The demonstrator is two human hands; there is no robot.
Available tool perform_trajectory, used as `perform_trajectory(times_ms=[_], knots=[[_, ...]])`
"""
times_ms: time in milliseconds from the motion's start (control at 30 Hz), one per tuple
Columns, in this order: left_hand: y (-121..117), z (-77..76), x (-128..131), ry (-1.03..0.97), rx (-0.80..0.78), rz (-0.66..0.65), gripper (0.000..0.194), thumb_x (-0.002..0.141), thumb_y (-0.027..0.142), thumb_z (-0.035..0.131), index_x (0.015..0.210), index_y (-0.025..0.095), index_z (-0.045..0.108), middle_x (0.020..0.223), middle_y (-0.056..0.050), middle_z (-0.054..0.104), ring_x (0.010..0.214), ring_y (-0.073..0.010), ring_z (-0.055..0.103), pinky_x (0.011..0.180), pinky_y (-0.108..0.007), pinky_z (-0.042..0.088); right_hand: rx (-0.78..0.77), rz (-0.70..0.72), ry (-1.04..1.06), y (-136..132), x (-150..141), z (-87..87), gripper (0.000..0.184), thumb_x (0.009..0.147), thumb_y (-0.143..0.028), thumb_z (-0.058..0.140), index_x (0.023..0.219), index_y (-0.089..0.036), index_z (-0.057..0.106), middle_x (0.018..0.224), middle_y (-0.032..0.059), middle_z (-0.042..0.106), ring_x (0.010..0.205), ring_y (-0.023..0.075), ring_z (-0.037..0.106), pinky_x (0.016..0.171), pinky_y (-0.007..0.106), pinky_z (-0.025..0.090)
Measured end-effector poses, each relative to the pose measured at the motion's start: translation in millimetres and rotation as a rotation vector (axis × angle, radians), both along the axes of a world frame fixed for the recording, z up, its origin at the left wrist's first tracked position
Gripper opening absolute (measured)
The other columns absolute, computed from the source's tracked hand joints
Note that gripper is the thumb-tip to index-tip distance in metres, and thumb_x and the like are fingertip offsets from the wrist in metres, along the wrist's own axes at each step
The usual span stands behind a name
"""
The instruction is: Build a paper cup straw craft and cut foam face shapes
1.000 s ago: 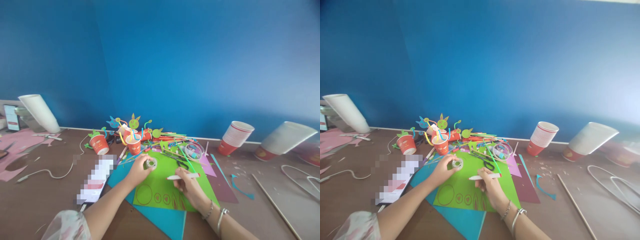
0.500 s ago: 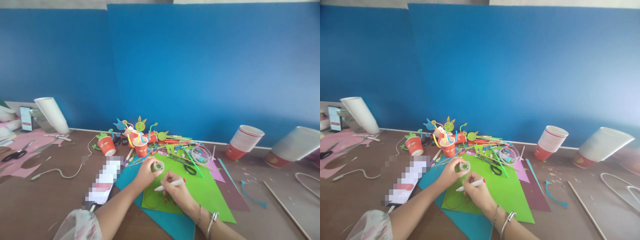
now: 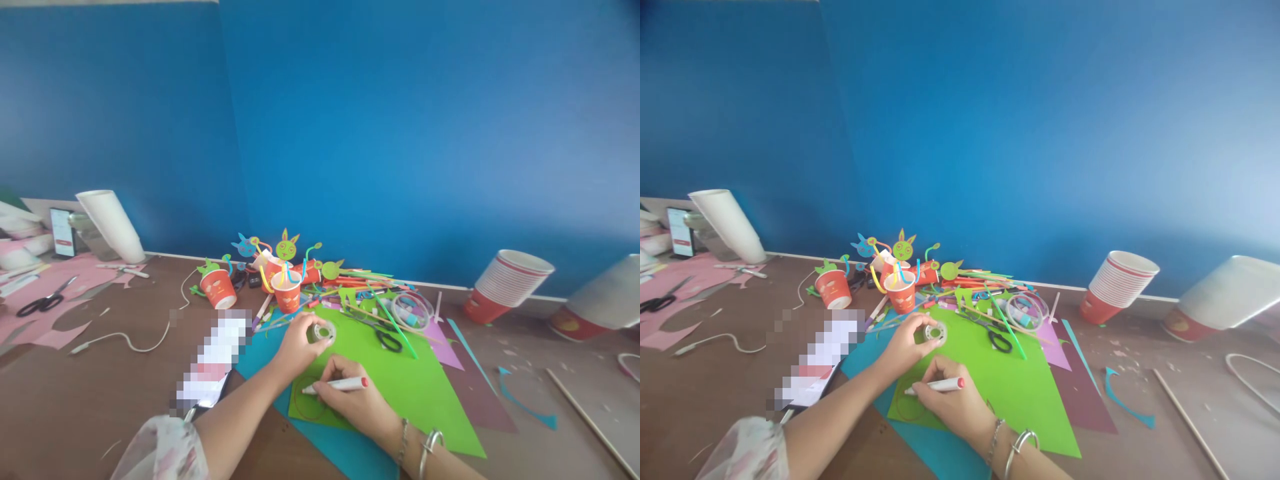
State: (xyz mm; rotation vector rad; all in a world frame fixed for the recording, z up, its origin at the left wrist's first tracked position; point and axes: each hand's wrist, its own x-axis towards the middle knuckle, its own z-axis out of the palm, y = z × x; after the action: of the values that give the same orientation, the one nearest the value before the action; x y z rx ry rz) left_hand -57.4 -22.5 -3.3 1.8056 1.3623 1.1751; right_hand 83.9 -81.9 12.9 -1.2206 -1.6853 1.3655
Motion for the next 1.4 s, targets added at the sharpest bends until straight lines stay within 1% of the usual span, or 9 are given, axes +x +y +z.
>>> perform_trajectory(times_ms=[467, 1000, 1400], knots=[[0.1, -0.9, 0.2, 0.005, -0.009, -0.004, 0.025, 0.064, 0.015, 0.070, 0.088, 0.019, 0.064, 0.094, -0.004, 0.062, 0.090, -0.0198, 0.058, 0.084, -0.034, 0.046, 0.037, 0.013, -0.067, 0.4, -2.4, 4.6, 0.018, 0.072, -0.025, 0.064, 0.063, -0.018, 0.051, 0.054, -0.0051, 0.049, 0.050, 0.0088, 0.039, 0.047, 0.021, 0.030], [0.0, 1.0, 0.4, 0.007, -0.030, -0.004, 0.024, 0.065, 0.014, 0.069, 0.087, 0.019, 0.063, 0.096, -0.004, 0.062, 0.092, -0.0201, 0.057, 0.086, -0.035, 0.045, 0.059, -0.029, -0.098, -2.2, -2.6, 8.3, 0.017, 0.073, -0.024, 0.062, 0.062, -0.018, 0.049, 0.053, -0.0052, 0.047, 0.050, 0.0092, 0.039, 0.047, 0.022, 0.030], [0.5, 0.6, 0.6, 0.010, -0.038, -0.006, 0.023, 0.065, 0.014, 0.069, 0.087, 0.019, 0.063, 0.095, -0.004, 0.061, 0.091, -0.0197, 0.057, 0.086, -0.035, 0.045, 0.082, -0.055, -0.104, -0.5, -0.5, 3.0, 0.018, 0.073, -0.021, 0.057, 0.061, -0.020, 0.043, 0.053, -0.0068, 0.043, 0.050, 0.0085, 0.037, 0.047, 0.020, 0.029]])
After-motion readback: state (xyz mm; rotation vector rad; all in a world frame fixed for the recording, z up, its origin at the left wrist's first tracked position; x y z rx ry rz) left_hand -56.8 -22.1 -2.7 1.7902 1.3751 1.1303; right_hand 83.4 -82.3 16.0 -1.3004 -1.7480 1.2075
